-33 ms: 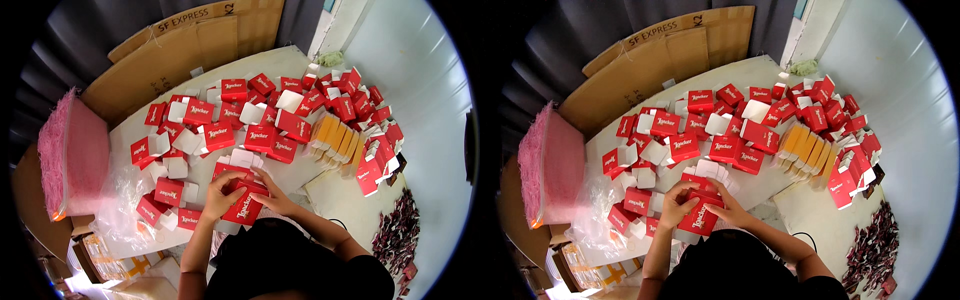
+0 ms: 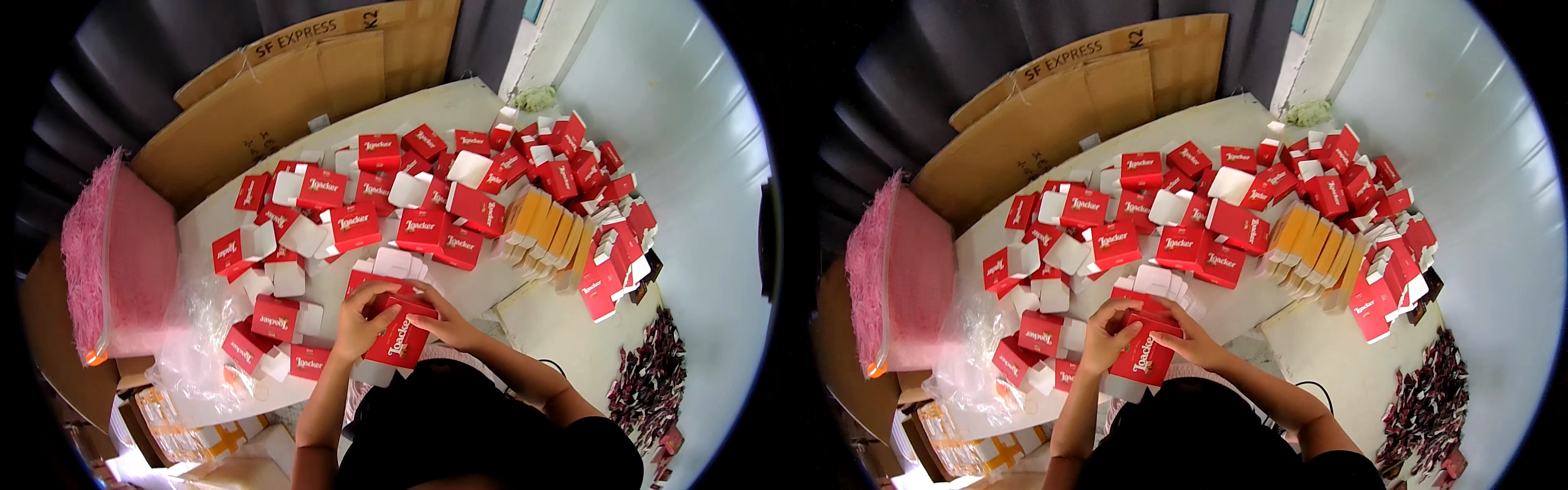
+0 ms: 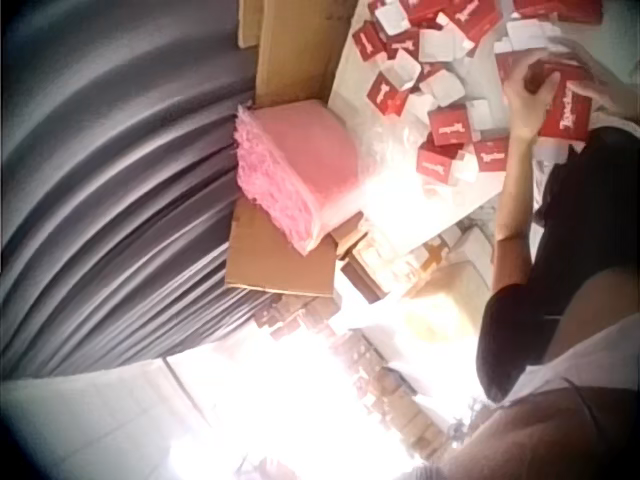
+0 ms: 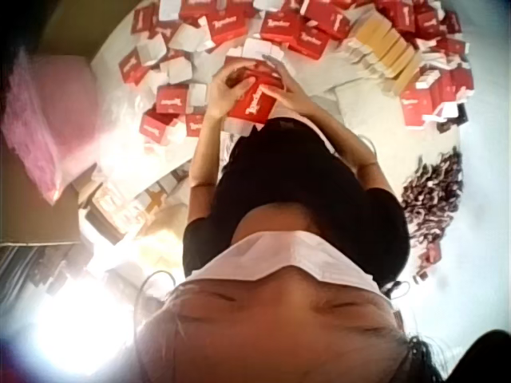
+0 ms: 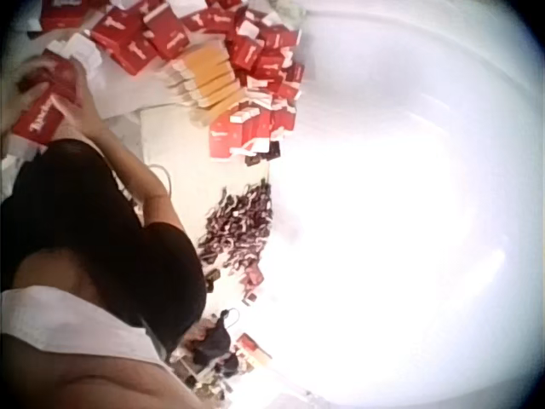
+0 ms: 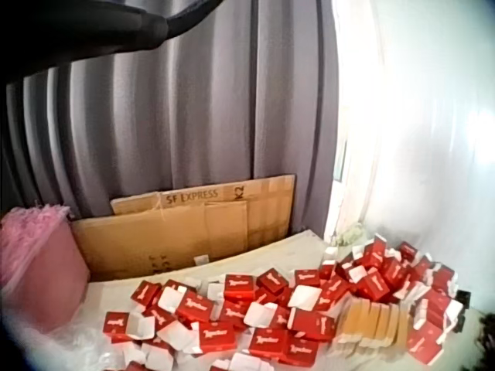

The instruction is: The person assembles cardboard boxes by hand, folding the flaps and sides of several red and white boxes one at a time on a table.

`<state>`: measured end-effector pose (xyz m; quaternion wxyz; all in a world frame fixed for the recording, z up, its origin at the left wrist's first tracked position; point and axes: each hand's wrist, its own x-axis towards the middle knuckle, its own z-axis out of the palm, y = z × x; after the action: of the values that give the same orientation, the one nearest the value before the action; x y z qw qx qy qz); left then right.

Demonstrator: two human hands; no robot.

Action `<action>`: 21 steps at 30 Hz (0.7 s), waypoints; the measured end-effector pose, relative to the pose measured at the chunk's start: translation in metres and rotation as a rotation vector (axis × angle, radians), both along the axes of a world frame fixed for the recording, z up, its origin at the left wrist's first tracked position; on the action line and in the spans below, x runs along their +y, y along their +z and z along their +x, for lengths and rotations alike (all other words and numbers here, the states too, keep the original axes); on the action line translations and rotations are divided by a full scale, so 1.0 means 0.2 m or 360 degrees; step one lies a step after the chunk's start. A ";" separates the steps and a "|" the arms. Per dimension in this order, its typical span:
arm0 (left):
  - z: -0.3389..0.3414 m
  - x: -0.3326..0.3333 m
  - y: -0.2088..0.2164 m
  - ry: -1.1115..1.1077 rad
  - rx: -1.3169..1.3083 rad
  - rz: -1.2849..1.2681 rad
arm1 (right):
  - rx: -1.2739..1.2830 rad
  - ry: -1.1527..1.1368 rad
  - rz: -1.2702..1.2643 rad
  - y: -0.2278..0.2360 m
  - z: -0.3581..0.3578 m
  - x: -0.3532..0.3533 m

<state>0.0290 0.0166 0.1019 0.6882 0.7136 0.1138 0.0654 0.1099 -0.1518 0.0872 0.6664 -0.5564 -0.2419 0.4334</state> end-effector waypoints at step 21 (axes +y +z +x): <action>-0.67 0.32 -0.40 0.1393 0.0171 0.0054 | -0.1780 -0.1698 -0.0857 -0.43 1.19 -0.68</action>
<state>-0.1060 0.0805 0.0210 0.5768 0.6118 0.4399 0.3153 0.3472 -0.2878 0.0017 0.4073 -0.8716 -0.1289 -0.2403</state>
